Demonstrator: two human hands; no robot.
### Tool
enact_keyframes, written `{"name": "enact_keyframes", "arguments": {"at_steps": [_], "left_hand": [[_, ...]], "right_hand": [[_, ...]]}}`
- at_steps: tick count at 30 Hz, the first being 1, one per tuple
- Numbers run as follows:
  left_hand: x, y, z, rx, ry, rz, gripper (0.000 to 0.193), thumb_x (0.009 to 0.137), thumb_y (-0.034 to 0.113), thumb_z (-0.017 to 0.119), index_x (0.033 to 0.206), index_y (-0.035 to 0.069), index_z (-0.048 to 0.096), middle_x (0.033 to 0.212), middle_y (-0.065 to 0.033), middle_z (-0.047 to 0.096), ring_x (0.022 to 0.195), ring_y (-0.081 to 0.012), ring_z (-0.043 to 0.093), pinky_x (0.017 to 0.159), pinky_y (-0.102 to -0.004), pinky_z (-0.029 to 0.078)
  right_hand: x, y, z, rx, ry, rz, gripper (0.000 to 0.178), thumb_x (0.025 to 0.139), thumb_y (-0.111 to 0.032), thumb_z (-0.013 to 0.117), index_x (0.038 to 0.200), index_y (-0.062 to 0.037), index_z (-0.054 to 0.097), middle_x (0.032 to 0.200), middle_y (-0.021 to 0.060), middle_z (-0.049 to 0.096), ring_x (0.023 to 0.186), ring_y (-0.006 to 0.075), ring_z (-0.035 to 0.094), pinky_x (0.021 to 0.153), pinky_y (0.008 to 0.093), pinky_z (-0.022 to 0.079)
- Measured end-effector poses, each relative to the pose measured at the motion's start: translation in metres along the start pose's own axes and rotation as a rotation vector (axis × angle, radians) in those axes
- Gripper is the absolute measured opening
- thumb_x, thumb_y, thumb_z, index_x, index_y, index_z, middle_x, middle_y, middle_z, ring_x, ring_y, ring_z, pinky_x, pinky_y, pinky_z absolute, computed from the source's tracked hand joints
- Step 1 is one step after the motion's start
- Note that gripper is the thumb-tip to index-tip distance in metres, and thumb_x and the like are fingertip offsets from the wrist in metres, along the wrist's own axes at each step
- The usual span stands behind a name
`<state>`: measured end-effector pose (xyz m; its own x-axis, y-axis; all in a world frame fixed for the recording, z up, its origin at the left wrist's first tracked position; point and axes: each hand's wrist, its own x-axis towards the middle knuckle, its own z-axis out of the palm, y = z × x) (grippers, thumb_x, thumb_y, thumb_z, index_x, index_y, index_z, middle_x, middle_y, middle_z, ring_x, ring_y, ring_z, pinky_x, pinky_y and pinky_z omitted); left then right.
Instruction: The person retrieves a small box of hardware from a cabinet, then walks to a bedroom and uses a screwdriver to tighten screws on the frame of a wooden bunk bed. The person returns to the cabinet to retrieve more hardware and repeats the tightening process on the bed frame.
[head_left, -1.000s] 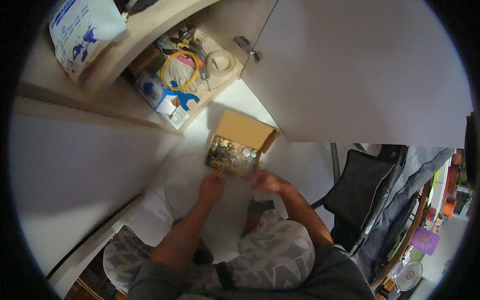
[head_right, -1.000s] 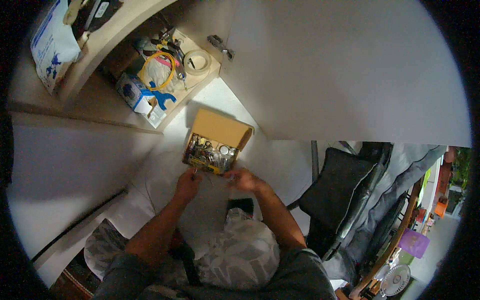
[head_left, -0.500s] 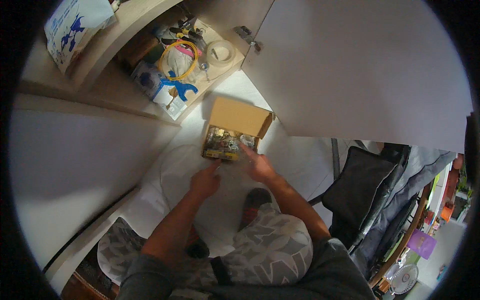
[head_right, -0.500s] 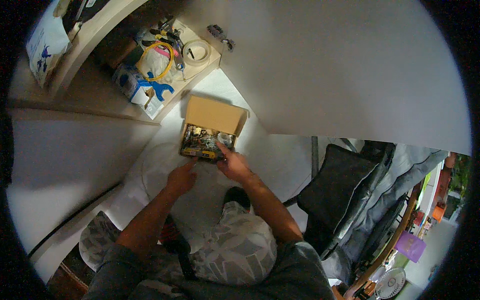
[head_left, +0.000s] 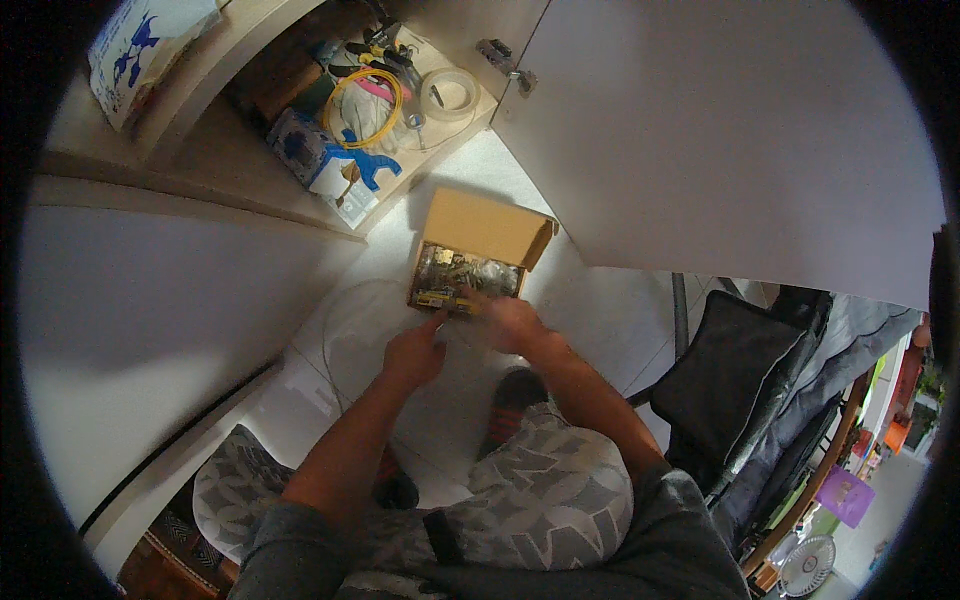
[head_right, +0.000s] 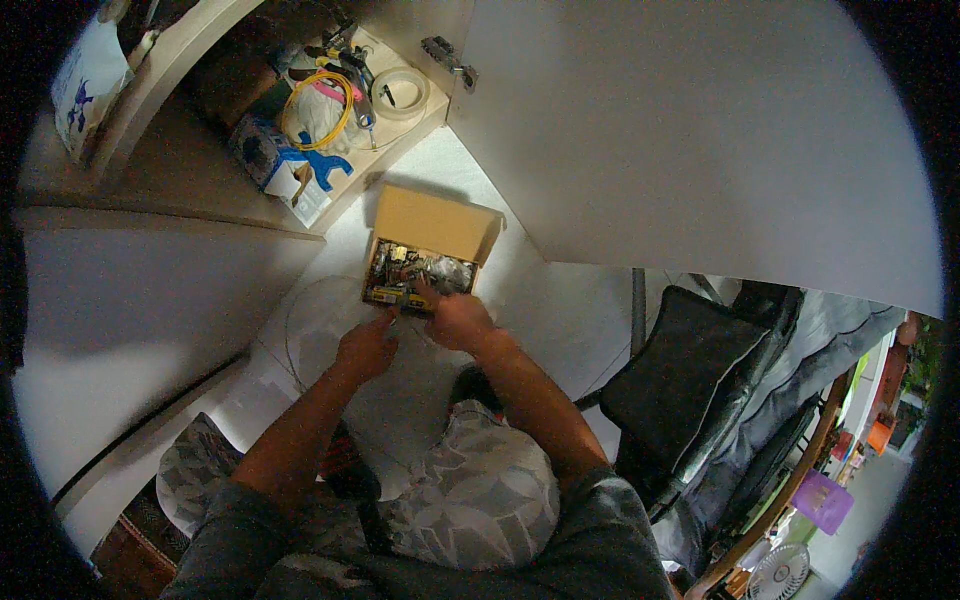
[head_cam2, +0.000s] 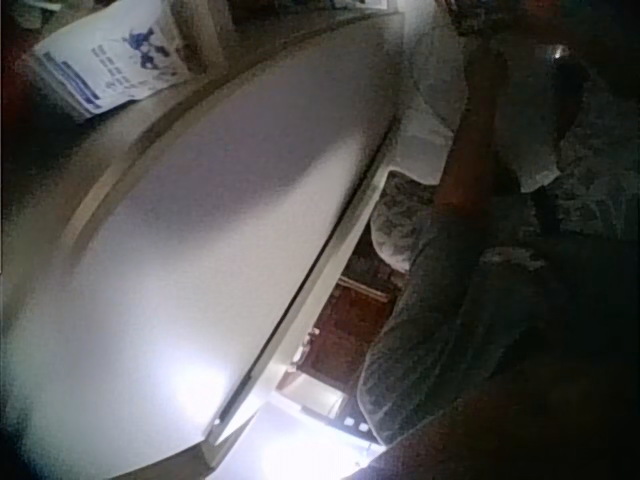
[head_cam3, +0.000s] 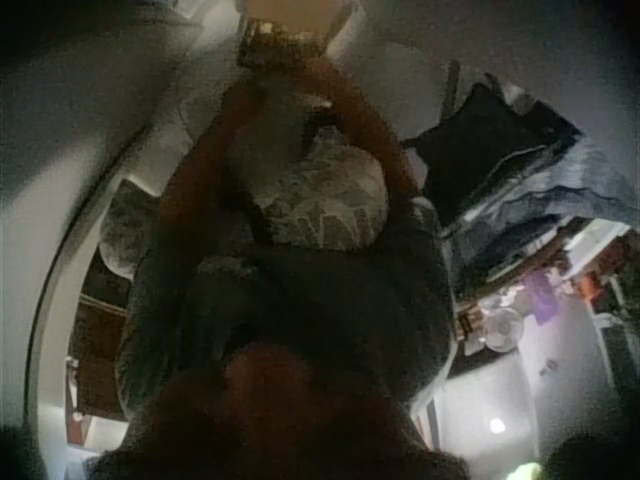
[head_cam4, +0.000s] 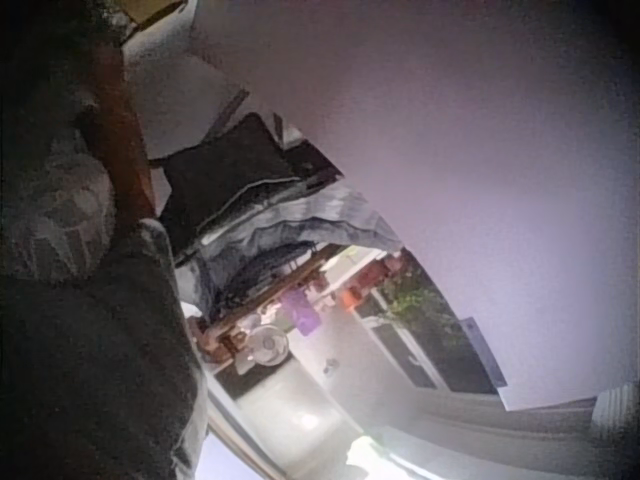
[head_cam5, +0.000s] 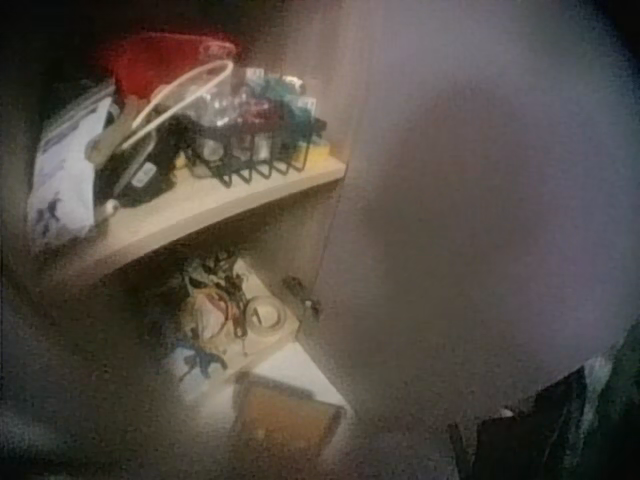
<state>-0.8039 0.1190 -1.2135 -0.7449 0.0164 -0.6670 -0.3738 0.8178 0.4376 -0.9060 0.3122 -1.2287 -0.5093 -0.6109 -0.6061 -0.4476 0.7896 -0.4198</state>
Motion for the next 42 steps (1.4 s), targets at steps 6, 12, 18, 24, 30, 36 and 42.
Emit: {"name": "enact_keyframes", "arguments": {"at_steps": [6, 12, 18, 24, 30, 36, 42], "left_hand": [[0.003, -0.007, 0.011, -0.010, 0.051, 0.019, 0.062, 0.089, 0.030, 0.059, 0.148, 0.025, 0.040, 0.099, -0.0218, 0.069, 0.093, -0.0409, 0.067, 0.084, -0.0528, 0.052], [0.003, -0.004, 0.009, -0.058, 0.002, 0.006, 0.063, 0.089, 0.029, 0.061, 0.148, 0.024, 0.039, 0.101, -0.0218, 0.069, 0.095, -0.0414, 0.066, 0.085, -0.0530, 0.051], [-0.001, -0.005, 0.006, -0.085, 0.021, 0.017, 0.065, 0.089, 0.029, 0.062, 0.148, 0.024, 0.038, 0.104, -0.0225, 0.068, 0.097, -0.0419, 0.066, 0.088, -0.0537, 0.050], [-0.002, -0.008, 0.010, -0.092, 0.013, 0.001, 0.067, 0.089, 0.027, 0.061, 0.150, 0.024, 0.035, 0.103, -0.0224, 0.068, 0.097, -0.0415, 0.066, 0.088, -0.0538, 0.050], [0.001, -0.013, 0.008, -0.118, -0.059, 0.019, 0.066, 0.089, 0.026, 0.061, 0.150, 0.025, 0.035, 0.103, -0.0217, 0.068, 0.097, -0.0403, 0.066, 0.086, -0.0524, 0.051], [-0.001, -0.018, 0.012, -0.071, -0.010, 0.014, 0.064, 0.089, 0.030, 0.062, 0.148, 0.028, 0.038, 0.101, -0.0199, 0.069, 0.094, -0.0390, 0.067, 0.084, -0.0517, 0.052], [-0.006, -0.007, 0.007, -0.132, 0.079, 0.018, 0.055, 0.090, 0.032, 0.060, 0.143, 0.027, 0.045, 0.096, -0.0202, 0.069, 0.091, -0.0397, 0.067, 0.083, -0.0525, 0.052]], "right_hand": [[-0.008, 0.004, -0.002, -0.018, 0.118, 0.231, 0.071, 0.086, -0.039, 0.064, 0.148, -0.0201, 0.035, 0.096, 0.0231, 0.070, 0.087, 0.0409, 0.070, 0.079, 0.0510, 0.055], [0.004, -0.010, -0.009, 0.030, 0.195, 0.223, 0.056, 0.086, -0.029, 0.058, 0.139, -0.0192, 0.048, 0.097, 0.0216, 0.071, 0.090, 0.0393, 0.069, 0.081, 0.0503, 0.055], [0.016, -0.016, -0.007, 0.110, 0.196, 0.415, 0.048, 0.086, -0.028, 0.056, 0.134, -0.0212, 0.053, 0.095, 0.0207, 0.071, 0.090, 0.0376, 0.069, 0.080, 0.0492, 0.055], [0.033, -0.021, -0.006, -0.096, 0.189, 0.340, 0.037, 0.087, -0.023, 0.058, 0.123, -0.0120, 0.059, 0.093, 0.0150, 0.073, 0.090, 0.0316, 0.072, 0.076, 0.0443, 0.057], [0.057, -0.019, -0.009, -0.140, 0.179, 0.385, 0.020, 0.083, -0.017, 0.066, 0.101, -0.0100, 0.071, 0.098, 0.0112, 0.074, 0.094, 0.0275, 0.072, 0.077, 0.0400, 0.058], [0.040, -0.016, -0.009, -0.066, 0.216, 0.343, 0.028, 0.082, -0.031, 0.064, 0.099, -0.0090, 0.069, 0.094, 0.0155, 0.073, 0.088, 0.0323, 0.072, 0.076, 0.0452, 0.056], [0.043, -0.028, 0.002, -0.109, 0.282, 0.333, 0.029, 0.082, -0.033, 0.064, 0.094, -0.0068, 0.067, 0.087, 0.0160, 0.072, 0.082, 0.0339, 0.071, 0.070, 0.0484, 0.055]]}}
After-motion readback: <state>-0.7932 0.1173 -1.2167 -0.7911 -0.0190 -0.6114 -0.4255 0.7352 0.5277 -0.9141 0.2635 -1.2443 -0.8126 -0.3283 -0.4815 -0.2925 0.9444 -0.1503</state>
